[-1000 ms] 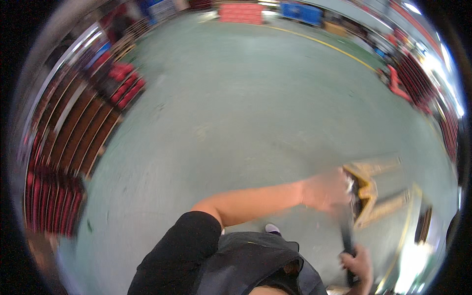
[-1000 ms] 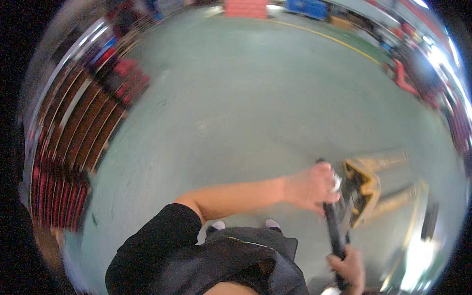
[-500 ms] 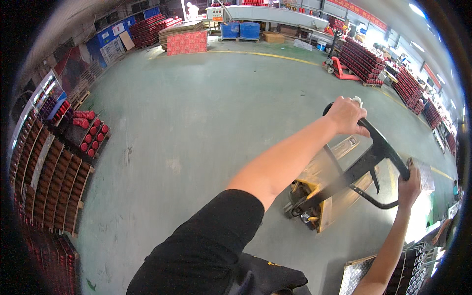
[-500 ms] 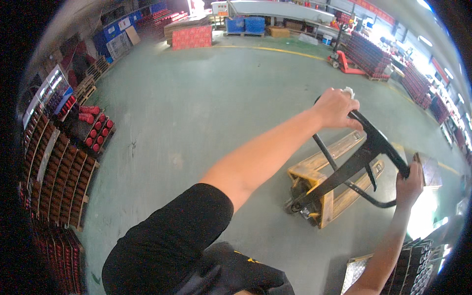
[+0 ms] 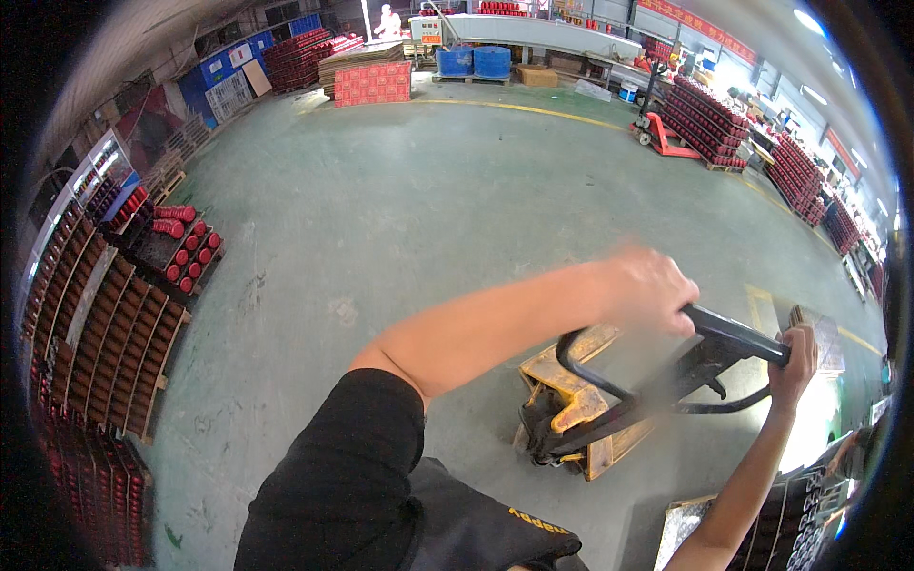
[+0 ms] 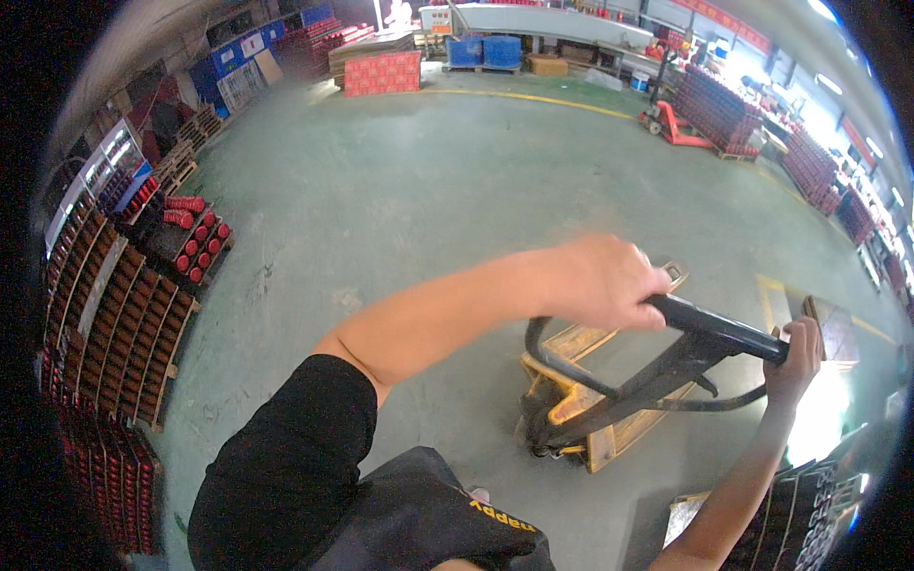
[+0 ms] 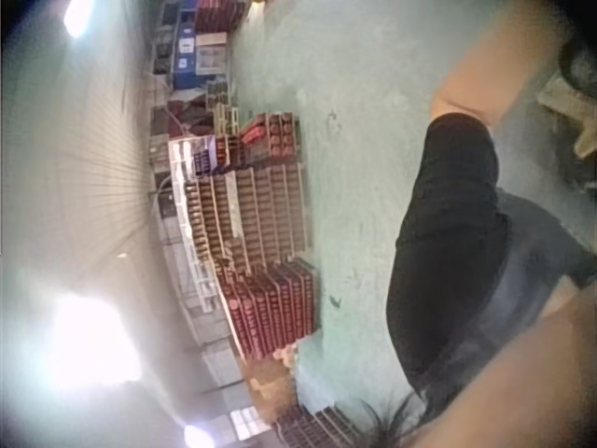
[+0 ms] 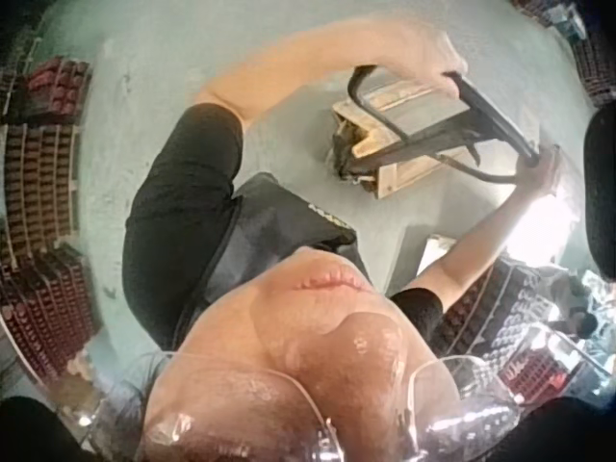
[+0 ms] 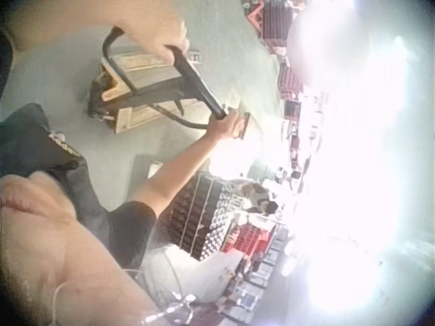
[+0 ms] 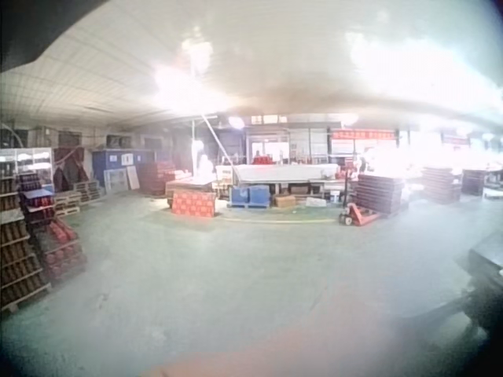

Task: The person walks through a warehouse, picks up a pallet, and places it on the floor. Then the person repeatedly picks up red decorative objects from a rack, wipes them with a cloth, and returns them to the rack.

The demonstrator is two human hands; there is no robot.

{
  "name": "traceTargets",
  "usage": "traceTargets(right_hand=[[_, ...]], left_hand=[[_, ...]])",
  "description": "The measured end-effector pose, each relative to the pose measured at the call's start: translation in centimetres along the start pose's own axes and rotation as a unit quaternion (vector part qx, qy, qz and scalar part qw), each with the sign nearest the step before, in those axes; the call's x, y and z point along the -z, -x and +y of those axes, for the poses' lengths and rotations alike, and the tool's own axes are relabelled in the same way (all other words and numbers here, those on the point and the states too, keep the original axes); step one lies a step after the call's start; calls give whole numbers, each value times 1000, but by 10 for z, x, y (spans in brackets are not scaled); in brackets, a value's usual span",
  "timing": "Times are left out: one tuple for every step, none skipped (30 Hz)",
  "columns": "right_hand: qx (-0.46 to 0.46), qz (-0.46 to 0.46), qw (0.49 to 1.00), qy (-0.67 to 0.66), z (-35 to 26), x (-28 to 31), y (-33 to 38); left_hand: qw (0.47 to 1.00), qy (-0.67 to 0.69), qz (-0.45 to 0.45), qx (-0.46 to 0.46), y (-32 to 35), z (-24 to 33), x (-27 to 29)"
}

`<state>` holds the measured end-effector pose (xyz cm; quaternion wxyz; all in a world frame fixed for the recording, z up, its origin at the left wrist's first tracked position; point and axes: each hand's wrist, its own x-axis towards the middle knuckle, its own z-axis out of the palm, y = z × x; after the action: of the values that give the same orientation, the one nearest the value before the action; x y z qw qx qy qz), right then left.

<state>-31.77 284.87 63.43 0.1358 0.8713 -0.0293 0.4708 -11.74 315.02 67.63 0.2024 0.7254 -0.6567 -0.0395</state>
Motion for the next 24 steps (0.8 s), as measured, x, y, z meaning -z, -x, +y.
traceTargets(right_hand=[[24,13,999,34,-2,5,-3],[50,25,996,69,-4,11,-5],[10,10,994,106,-8,15,-3],[-50,-10,989,142,-11,18,-1],[-97,-23,981,170,-11,18,2],[-142,-36,970,194,-12,16,7],[-163,-57,976,134,-7,11,9],[-176,-71,975,113,1,3,12],[-197,-88,973,85,10,-5,16],[-182,-87,978,58,24,-14,21],[-190,-26,981,15,34,-36,21],[-213,-44,976,-26,50,-49,29],[-241,-72,966,-66,62,-51,28],[-274,-104,951,-102,77,-59,34],[-292,-123,940,-129,83,-59,33],[-292,-125,937,-145,91,-60,36],[-260,-98,950,-144,89,-51,40],[-229,-69,961,-142,81,-44,45],[-197,-39,970,-140,67,-35,51],[-163,-8,977,-136,46,-25,54],[-150,30,982,-113,17,-21,60],[-155,54,982,-97,-29,-23,74],[-162,69,979,-99,-76,-33,84],[-175,43,974,-140,-137,-53,98]], left_hand=[[999,40,-11,-33,7,13,-2],[996,72,-26,-56,13,25,-6],[988,137,-24,-67,18,38,-15],[979,190,-26,-68,22,52,-27],[966,248,-4,-75,25,69,-42],[943,324,6,-71,30,84,-57],[915,398,17,-69,34,100,-72],[864,498,28,-71,36,116,-85],[868,487,25,-93,39,128,-95],[861,492,39,-123,39,136,-104],[874,460,72,-140,42,146,-110],[889,428,87,-136,44,148,-119],[864,463,82,-177,46,156,-116],[859,473,73,-181,46,151,-124],[857,482,44,-176,51,150,-119],[845,505,15,-173,53,136,-124],[864,476,13,-164,60,122,-123],[887,431,35,-162,71,100,-125],[904,391,67,-159,80,81,-127],[903,419,6,-89,98,52,-129],[893,447,-57,-16,121,10,-133],[908,420,11,-9,150,-34,-136],[938,322,126,5,176,-77,-143],[917,377,96,87,216,-125,-148]])
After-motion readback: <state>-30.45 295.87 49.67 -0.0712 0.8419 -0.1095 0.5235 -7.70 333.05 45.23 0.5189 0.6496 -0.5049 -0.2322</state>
